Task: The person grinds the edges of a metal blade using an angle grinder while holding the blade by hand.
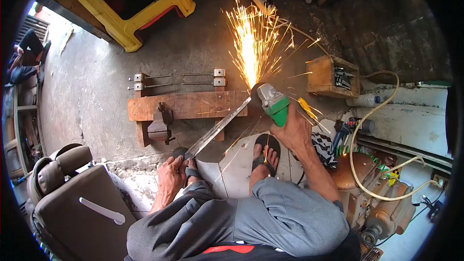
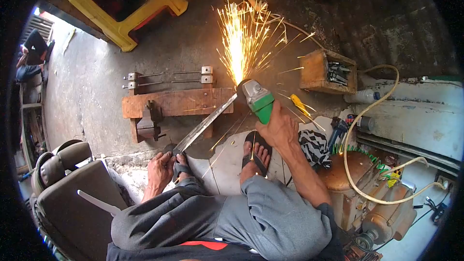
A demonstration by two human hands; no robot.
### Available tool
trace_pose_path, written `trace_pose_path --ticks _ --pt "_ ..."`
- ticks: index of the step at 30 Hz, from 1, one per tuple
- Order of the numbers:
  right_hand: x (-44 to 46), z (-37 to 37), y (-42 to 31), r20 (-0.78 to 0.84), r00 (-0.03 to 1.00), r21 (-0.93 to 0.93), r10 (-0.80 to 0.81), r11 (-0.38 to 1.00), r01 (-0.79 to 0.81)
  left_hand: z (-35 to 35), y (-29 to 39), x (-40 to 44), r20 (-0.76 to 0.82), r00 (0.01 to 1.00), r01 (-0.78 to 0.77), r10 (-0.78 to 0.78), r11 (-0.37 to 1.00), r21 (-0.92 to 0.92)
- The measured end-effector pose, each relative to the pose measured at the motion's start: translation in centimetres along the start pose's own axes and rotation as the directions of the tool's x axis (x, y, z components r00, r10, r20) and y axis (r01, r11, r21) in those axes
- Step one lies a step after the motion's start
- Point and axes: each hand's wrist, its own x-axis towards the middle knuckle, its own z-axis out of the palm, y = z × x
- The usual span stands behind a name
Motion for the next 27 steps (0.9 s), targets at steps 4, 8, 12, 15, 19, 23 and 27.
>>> trace_pose_path --ticks 4,8,12,15,19,23,27 --pt "-1.2 0.1 0.4 0.011 0.998 -0.053 -0.056 0.997 0.056 0.5 -0.4 0.2 -0.006 1.0 -0.025 0.025 1.0 -0.003" --pt "-1.2 0.1 -0.4 -0.007 0.998 -0.043 -0.07 0.997 0.07 0.1 -0.1 -0.1 -0.003 1.0 0.002 -0.002 1.0 0.002" --pt "-0.6 -0.1 -0.8 0.015 0.999 -0.049 0.051 0.997 -0.051 0.3 -0.1 0.2 -0.007 1.0 -0.024 0.024 1.0 0.003" --pt "-1.2 0.2 -0.6 -0.012 0.995 -0.094 -0.102 0.991 0.1 0.3 -0.2 0.4 -0.006 0.999 -0.036 0.036 0.999 -0.001" --pt "-0.7 1.0 -0.4 -0.037 0.999 -0.091 -0.024 0.996 0.021 0.2 -0.1 0.2 0.003 1.0 -0.012 0.011 1.0 0.013" --pt "-1.1 0.5 -0.4 -0.084 0.995 -0.077 -0.062 0.995 0.055 0.7 -0.4 0.3 -0.002 1.0 -0.02 0.02 1.0 -0.007" --pt "-1.4 0.0 -0.8 0.009 0.996 -0.074 -0.086 0.993 0.087 0.4 -0.1 0.4 0.007 1.0 -0.013 0.013 1.0 -0.004"
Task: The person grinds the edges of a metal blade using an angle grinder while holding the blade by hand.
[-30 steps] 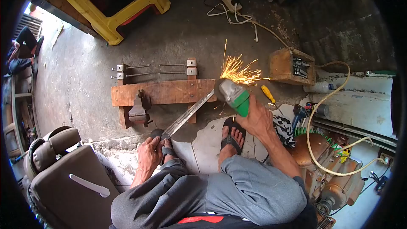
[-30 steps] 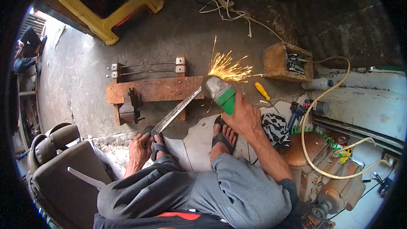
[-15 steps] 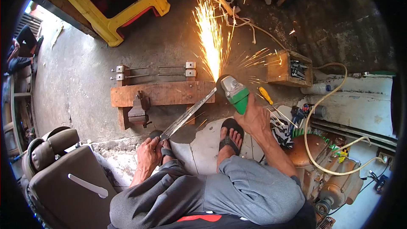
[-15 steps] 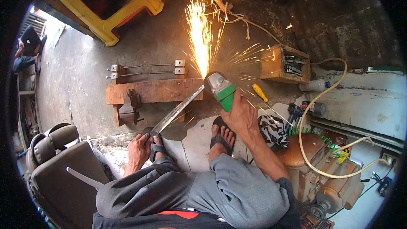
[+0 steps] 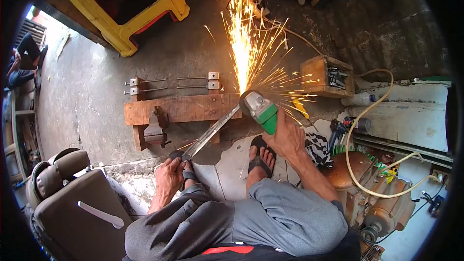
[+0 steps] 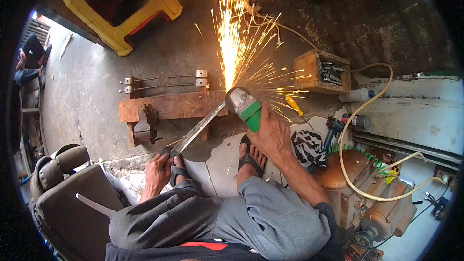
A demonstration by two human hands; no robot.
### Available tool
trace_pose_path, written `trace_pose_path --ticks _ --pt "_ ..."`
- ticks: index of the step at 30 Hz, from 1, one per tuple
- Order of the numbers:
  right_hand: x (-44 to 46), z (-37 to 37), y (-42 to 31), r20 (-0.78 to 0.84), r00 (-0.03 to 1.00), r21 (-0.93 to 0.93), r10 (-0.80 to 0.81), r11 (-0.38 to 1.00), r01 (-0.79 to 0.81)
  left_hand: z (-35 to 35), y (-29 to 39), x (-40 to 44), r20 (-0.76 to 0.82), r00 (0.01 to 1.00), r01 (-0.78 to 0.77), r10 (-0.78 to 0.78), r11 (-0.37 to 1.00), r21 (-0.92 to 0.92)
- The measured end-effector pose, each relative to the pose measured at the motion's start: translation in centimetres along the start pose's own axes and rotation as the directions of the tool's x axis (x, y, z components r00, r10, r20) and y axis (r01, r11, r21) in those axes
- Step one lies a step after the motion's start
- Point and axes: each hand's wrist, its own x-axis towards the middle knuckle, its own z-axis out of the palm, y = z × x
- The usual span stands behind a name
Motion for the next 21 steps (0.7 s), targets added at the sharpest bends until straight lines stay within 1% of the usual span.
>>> trace_pose_path --ticks 2,6,8,9,11,12,14,15,17,18,20,21 --pt "0.6 0.3 0.1 -0.033 0.992 -0.012 0.12 0.993 -0.12 -0.2 0.1 0.1 0.031 0.999 -0.013 0.012 1.0 0.02" --pt "0.6 0.2 0.2 -0.019 0.992 -0.013 0.122 0.992 -0.123 0.0 0.2 0.2 0.038 0.999 -0.02 0.019 1.0 0.018" --pt "0.0 0.6 0.6 -0.058 0.997 -0.001 -0.058 0.998 0.058 -0.2 0.5 0.2 0.03 1.0 0.001 -0.001 1.0 -0.003" --pt "0.0 0.6 0.4 -0.053 0.997 0.001 -0.06 0.998 0.06 -0.2 0.4 0.2 0.032 0.999 0.007 -0.007 1.0 -0.001" --pt "0.1 0.3 -0.1 -0.036 0.999 -0.02 0.034 0.999 -0.034 0.0 0.0 0.1 0.01 1.0 -0.022 0.022 0.999 0.027" --pt "0.4 0.3 -0.1 -0.032 0.999 -0.022 0.032 0.999 -0.032 0.0 0.0 0.0 0.011 1.0 -0.018 0.018 1.0 0.026" --pt "1.1 0.3 0.1 0.036 0.987 0.0 0.158 0.987 -0.159 0.1 0.2 0.1 0.006 1.0 -0.018 0.018 1.0 0.01" --pt "1.0 0.2 -0.1 0.032 0.987 -0.005 0.159 0.987 -0.159 0.3 0.1 0.1 0.003 1.0 -0.021 0.021 1.0 0.005" --pt "0.0 0.2 -0.6 0.013 0.997 -0.037 0.075 0.997 -0.074 0.8 -0.6 0.1 -0.015 0.999 -0.039 0.039 0.999 -0.017" --pt "-0.3 0.3 -0.5 0.01 0.997 -0.039 0.075 0.996 -0.075 0.8 -0.4 0.3 -0.017 0.999 -0.042 0.042 0.999 -0.02" --pt "-0.6 0.9 -0.6 -0.001 0.999 -0.033 -0.041 0.999 0.041 0.6 -0.3 0.2 -0.019 0.999 -0.034 0.033 0.999 -0.025" --pt "-0.3 0.9 -0.8 0.008 0.999 -0.03 -0.05 0.998 0.05 0.5 -0.3 0.1 -0.02 1.0 -0.021 0.02 1.0 -0.022"
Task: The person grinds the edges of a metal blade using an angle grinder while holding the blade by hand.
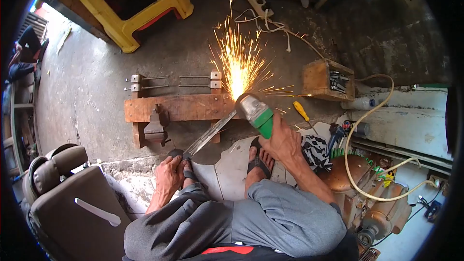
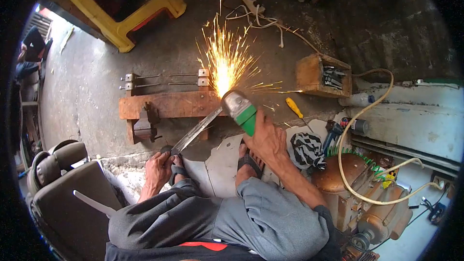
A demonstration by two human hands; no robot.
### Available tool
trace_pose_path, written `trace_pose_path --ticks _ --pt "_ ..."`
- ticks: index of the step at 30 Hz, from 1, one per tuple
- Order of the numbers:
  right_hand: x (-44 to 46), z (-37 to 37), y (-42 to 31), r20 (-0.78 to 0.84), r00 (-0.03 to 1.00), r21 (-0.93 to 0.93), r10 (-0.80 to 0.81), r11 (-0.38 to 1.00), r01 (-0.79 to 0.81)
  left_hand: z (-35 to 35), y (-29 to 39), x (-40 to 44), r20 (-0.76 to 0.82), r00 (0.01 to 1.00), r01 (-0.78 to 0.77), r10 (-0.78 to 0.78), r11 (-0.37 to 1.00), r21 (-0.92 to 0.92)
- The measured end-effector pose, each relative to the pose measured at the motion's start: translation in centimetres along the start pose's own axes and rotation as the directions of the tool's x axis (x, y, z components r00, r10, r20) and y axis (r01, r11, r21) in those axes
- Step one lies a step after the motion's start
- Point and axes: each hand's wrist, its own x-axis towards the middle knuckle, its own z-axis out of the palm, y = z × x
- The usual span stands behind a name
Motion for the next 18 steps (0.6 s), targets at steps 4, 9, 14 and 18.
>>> trace_pose_path --ticks 4,9,14,18 --pt "0.8 -0.8 -0.1 -0.022 0.988 -0.015 0.151 0.988 -0.152 0.0 0.0 0.0 -0.005 0.999 -0.052 0.052 0.998 0.034" --pt "-0.5 -0.6 -0.4 0.0 1.0 -0.02 -0.004 1.0 0.004 0.0 0.2 0.2 0.001 1.0 -0.012 0.012 1.0 -0.017" --pt "0.1 -0.5 0.1 -0.031 0.997 -0.009 0.069 0.998 -0.07 -0.2 0.4 0.2 0.023 1.0 -0.002 0.002 1.0 -0.016" --pt "-0.1 -0.5 -0.2 -0.012 0.999 0.002 0.043 0.999 -0.043 0.1 0.4 0.3 0.004 1.0 -0.008 0.009 0.998 -0.057"
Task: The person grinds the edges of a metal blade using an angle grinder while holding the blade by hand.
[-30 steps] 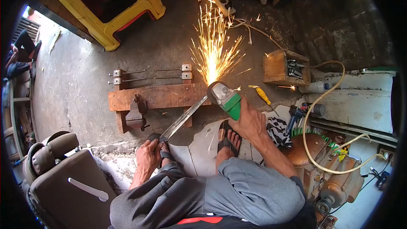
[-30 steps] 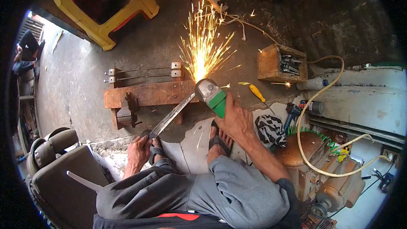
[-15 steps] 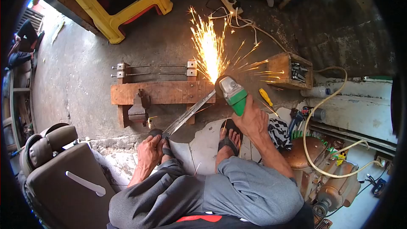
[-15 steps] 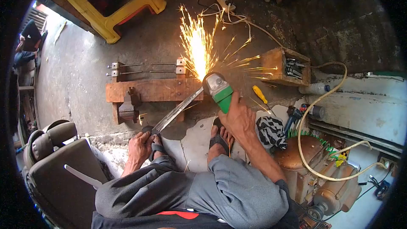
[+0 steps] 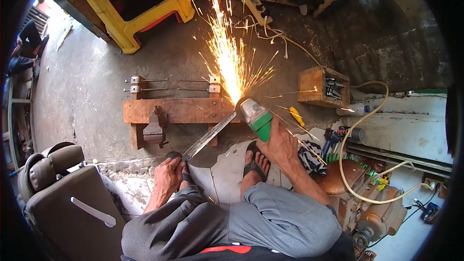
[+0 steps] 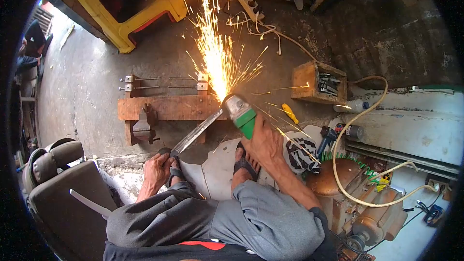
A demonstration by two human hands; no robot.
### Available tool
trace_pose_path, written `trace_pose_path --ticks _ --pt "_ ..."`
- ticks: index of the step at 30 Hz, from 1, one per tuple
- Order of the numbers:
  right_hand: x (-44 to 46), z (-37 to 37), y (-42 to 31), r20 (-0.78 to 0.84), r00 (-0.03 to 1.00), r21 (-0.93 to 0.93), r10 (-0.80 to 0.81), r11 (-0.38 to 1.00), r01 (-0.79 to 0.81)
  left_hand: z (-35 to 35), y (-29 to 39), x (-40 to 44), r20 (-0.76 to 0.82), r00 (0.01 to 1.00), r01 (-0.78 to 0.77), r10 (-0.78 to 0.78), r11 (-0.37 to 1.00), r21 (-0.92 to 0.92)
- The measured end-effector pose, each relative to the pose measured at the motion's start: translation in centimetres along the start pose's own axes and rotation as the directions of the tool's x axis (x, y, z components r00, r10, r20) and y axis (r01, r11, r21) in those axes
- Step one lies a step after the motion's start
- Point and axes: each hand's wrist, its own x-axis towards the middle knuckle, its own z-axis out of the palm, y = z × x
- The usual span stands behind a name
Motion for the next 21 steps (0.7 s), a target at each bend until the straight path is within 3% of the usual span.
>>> trace_pose_path --ticks 4,7,11,13,18,21 --pt "-1.0 0.7 -0.5 0.004 0.996 -0.015 -0.088 0.996 0.089 -0.3 -0.2 0.0 0.013 1.0 0.003 -0.004 0.999 0.04" --pt "-0.3 -0.7 -0.7 0.011 0.999 -0.057 0.048 0.997 -0.048 -0.4 0.2 0.1 0.015 1.0 -0.009 0.008 1.0 0.023" --pt "-0.4 -0.7 -1.1 -0.018 1.0 -0.104 0.009 0.994 -0.011 -0.1 0.2 0.3 0.022 1.0 -0.004 0.003 0.999 0.034" --pt "-1.1 -0.6 -2.0 0.065 0.996 -0.115 -0.064 0.991 0.071 -0.2 0.2 0.5 0.021 1.0 -0.009 0.008 1.0 0.016" --pt "-0.2 -0.5 -1.8 0.059 0.998 -0.084 -0.023 0.996 0.028 -0.5 0.0 0.4 0.018 1.0 -0.017 0.017 1.0 0.012" --pt "0.2 -0.7 -1.4 -0.056 0.998 -0.131 0.0 0.991 -0.007 -0.3 0.1 0.7 0.041 0.999 -0.01 0.01 1.0 0.008"
